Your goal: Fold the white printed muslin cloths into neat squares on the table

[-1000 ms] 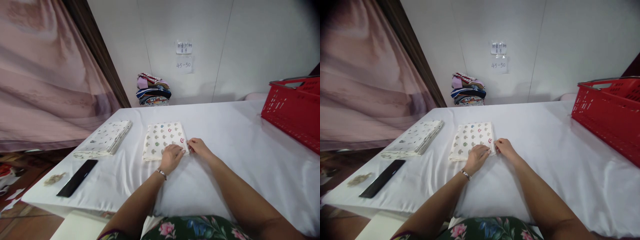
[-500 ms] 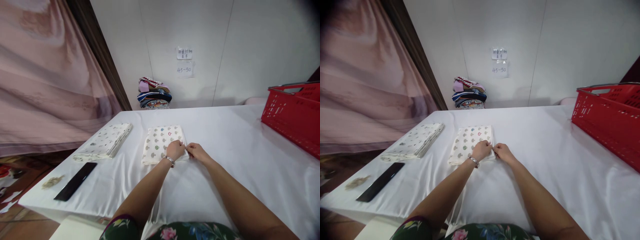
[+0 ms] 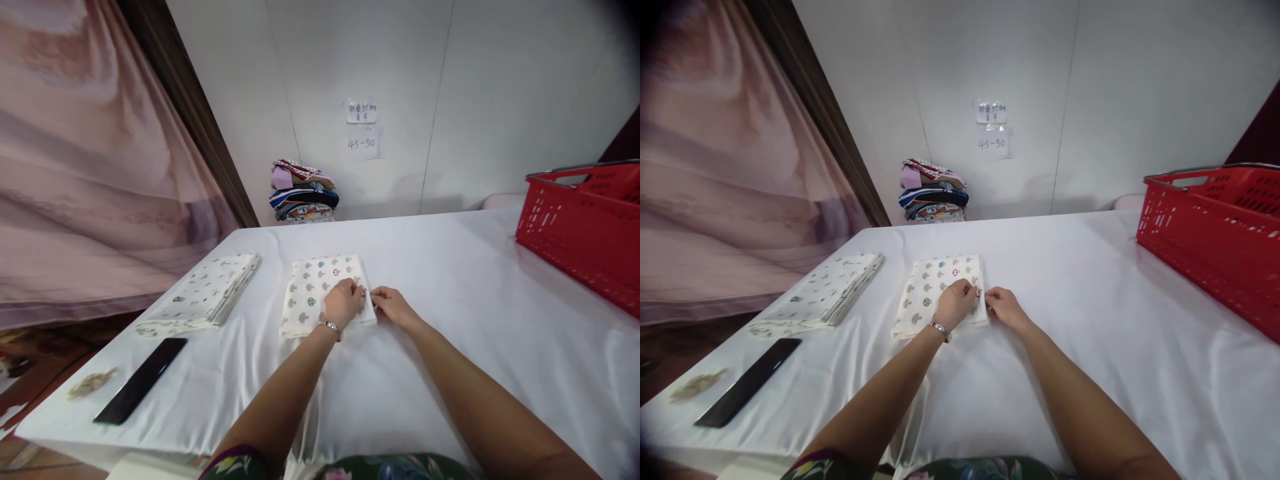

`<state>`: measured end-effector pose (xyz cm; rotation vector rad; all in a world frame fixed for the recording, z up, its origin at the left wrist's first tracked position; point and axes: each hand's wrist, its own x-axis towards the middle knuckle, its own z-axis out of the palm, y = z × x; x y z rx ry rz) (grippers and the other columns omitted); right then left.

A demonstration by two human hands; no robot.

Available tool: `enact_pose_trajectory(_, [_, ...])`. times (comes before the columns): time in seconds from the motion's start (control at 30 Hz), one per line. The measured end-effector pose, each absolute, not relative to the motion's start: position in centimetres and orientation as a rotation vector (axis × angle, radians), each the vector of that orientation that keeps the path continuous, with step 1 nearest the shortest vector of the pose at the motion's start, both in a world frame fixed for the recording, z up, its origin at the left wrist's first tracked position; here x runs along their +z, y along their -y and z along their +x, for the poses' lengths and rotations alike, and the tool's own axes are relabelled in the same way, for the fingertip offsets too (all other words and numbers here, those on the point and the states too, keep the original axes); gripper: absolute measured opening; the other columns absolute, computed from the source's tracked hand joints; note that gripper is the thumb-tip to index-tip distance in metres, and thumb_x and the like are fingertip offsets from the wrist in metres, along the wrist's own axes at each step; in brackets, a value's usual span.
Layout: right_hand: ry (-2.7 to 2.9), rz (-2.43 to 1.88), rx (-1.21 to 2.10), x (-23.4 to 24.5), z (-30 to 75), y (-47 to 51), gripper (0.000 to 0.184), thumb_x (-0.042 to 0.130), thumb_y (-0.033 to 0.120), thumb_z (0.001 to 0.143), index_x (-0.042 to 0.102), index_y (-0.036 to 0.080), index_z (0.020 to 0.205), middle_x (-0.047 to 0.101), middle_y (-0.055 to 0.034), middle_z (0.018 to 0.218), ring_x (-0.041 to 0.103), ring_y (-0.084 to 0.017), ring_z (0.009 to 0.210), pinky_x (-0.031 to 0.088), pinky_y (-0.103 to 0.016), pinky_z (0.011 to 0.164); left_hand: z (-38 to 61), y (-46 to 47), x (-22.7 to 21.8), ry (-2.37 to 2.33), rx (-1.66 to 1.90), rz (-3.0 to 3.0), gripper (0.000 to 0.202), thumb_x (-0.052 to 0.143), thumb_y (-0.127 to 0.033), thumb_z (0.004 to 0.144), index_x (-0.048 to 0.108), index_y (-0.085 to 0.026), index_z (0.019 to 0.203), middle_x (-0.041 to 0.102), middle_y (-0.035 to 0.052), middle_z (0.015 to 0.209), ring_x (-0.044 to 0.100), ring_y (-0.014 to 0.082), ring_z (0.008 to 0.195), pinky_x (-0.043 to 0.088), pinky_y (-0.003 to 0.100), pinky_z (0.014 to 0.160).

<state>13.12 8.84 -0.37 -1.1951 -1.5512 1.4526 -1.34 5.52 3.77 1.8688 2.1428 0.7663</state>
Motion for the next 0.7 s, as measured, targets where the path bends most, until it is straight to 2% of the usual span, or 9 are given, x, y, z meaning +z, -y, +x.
enact_pose_trajectory(0.1, [1.591, -1.288, 1.342, 0.1, 12.9, -9.9, 0.016, 0.051, 0.027, 0.075, 0.061, 0.015, 0.077, 0.063, -0.0017, 0.071, 0.049, -0.008, 0.048, 0.037, -0.020, 0.045, -2.4, -6.0, 3.2, -2.125, 0.845, 2.037, 0.019, 0.051, -0.031, 0.083, 0.061, -0.019, 0.094, 0.063, 0.0079, 0.104, 0.055, 0.0207, 0.100, 0.043, 0.033, 0.083])
enact_pose_trajectory(0.23, [1.614, -1.336, 1.276, 0.7, 11.8, -11.8, 0.016, 0.049, 0.023, 0.076, 0.063, 0.015, 0.075, 0.063, -0.0019, 0.069, 0.050, -0.009, 0.046, 0.037, -0.020, 0.046, -2.7, -6.4, 2.3, -2.080, 0.795, 2.145, 0.035, 0.048, -0.032, 0.085, 0.052, -0.017, 0.117, 0.046, 0.0130, 0.133, 0.036, 0.0258, 0.127, 0.030, 0.045, 0.101])
enact_pose_trajectory(0.33, [1.648, -1.337, 1.204, 0.7, 10.6, -12.9, 0.014, 0.049, 0.017, 0.072, 0.062, 0.016, 0.068, 0.062, -0.0010, 0.065, 0.052, -0.010, 0.053, 0.039, -0.020, 0.052, -2.5, -6.5, 1.8, -2.026, 0.701, 2.163, 0.038, 0.044, -0.032, 0.087, 0.047, -0.020, 0.123, 0.042, 0.0108, 0.138, 0.031, 0.0256, 0.130, 0.025, 0.049, 0.104])
enact_pose_trajectory(0.43, [1.681, -1.313, 1.139, 0.3, 10.0, -13.3, 0.012, 0.051, 0.012, 0.068, 0.060, 0.017, 0.063, 0.062, -0.0002, 0.066, 0.054, -0.012, 0.063, 0.040, -0.020, 0.059, -2.7, -6.6, 1.9, -1.971, 0.640, 2.165, 0.038, 0.043, -0.031, 0.087, 0.048, -0.022, 0.123, 0.046, 0.0089, 0.134, 0.036, 0.0241, 0.127, 0.025, 0.049, 0.105])
enact_pose_trajectory(0.57, [1.677, -1.293, 1.155, -0.5, 10.0, -13.7, 0.014, 0.049, 0.021, 0.073, 0.062, 0.017, 0.073, 0.061, 0.0001, 0.064, 0.054, -0.012, 0.058, 0.040, -0.021, 0.055, -3.2, -7.6, 2.8, -1.928, 0.650, 2.172, 0.033, 0.040, -0.030, 0.088, 0.053, -0.021, 0.118, 0.048, 0.0090, 0.133, 0.038, 0.0224, 0.126, 0.030, 0.043, 0.103])
enact_pose_trajectory(0.7, [1.668, -1.289, 1.141, -0.9, 10.1, -14.4, 0.015, 0.048, 0.023, 0.072, 0.061, 0.017, 0.076, 0.060, 0.0003, 0.064, 0.053, -0.012, 0.059, 0.039, -0.021, 0.056, -2.8, -8.4, 2.6, -1.925, 0.616, 2.218, 0.037, 0.038, -0.030, 0.089, 0.049, -0.019, 0.123, 0.042, 0.0095, 0.138, 0.032, 0.0234, 0.130, 0.025, 0.044, 0.105])
